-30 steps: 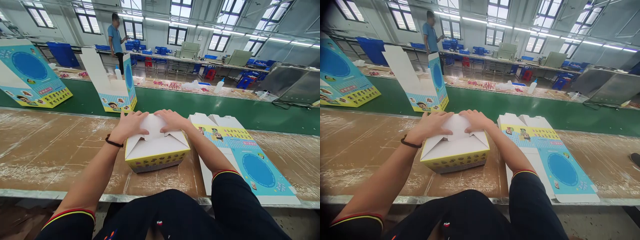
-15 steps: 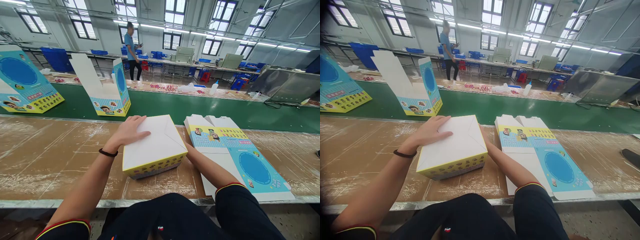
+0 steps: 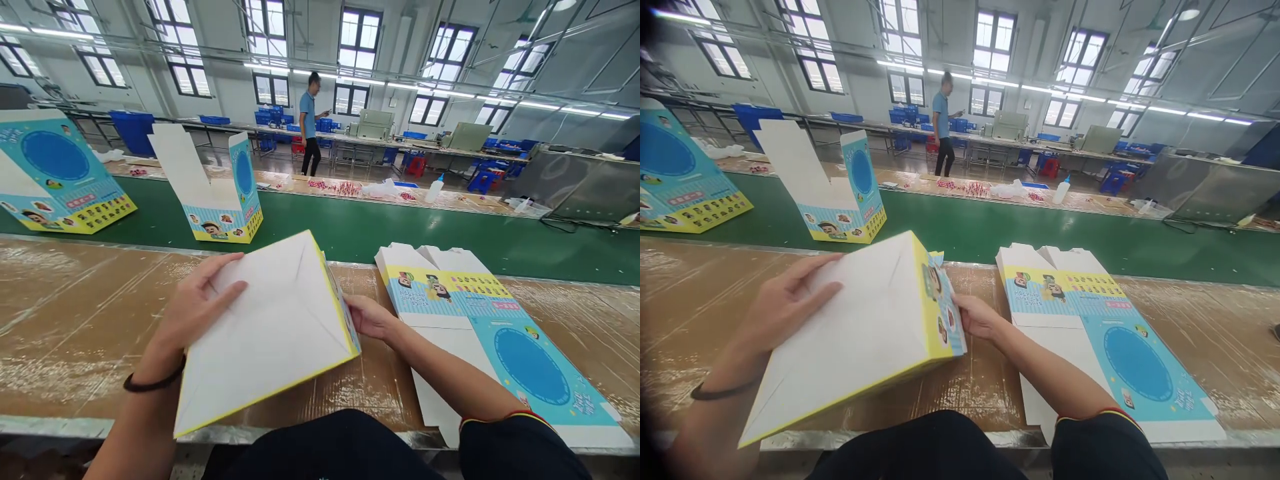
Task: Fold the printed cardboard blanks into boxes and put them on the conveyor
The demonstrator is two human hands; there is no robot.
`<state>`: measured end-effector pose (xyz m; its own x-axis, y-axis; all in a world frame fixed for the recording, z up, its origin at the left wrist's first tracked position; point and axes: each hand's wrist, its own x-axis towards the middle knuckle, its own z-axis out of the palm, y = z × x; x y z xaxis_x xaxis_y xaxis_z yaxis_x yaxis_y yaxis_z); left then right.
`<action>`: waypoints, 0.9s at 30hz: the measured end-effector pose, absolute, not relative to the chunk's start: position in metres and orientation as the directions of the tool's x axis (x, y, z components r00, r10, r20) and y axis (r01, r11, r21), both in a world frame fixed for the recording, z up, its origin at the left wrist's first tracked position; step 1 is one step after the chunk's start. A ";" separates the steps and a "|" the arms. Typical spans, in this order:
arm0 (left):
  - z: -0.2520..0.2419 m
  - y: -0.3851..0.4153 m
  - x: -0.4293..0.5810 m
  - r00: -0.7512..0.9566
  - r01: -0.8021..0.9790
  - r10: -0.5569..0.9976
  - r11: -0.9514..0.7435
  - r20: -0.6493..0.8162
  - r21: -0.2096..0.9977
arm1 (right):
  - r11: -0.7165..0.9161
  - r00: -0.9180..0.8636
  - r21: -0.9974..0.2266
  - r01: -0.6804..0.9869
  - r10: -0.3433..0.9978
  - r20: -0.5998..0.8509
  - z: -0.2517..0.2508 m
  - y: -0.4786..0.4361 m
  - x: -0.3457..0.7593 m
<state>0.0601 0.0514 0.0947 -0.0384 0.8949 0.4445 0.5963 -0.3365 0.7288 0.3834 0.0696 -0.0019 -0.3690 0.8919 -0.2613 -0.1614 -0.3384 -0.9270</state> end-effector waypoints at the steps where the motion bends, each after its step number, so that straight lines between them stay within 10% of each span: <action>1: 0.094 0.050 0.059 -0.122 0.546 0.878 -0.330 0.463 0.770 | -0.322 -0.360 -0.924 -0.205 0.903 -0.235 0.012 0.074 0.384; 6: 0.070 0.076 0.062 -0.479 0.350 0.730 -0.350 0.487 0.869 | 0.226 -0.216 -0.972 -0.069 0.948 0.236 0.103 0.113 0.382; 10: 0.019 0.102 0.077 -0.426 0.463 0.777 -0.253 0.463 0.850 | 0.612 -0.332 -0.650 0.450 0.790 0.514 0.143 0.161 0.379; 18: -0.062 0.115 0.098 0.076 0.708 0.942 -0.282 0.327 0.648 | 0.396 -0.339 -0.119 0.911 0.880 0.333 0.098 0.225 0.363; 22: -0.066 0.120 0.091 0.060 0.694 0.937 -0.286 0.343 0.660 | 0.298 -0.201 -0.220 0.929 0.904 0.379 0.078 0.229 0.359; 27: -0.067 0.120 0.087 0.048 0.670 0.937 -0.288 0.347 0.684 | 0.220 0.260 -0.693 0.686 0.816 0.516 0.090 0.252 0.369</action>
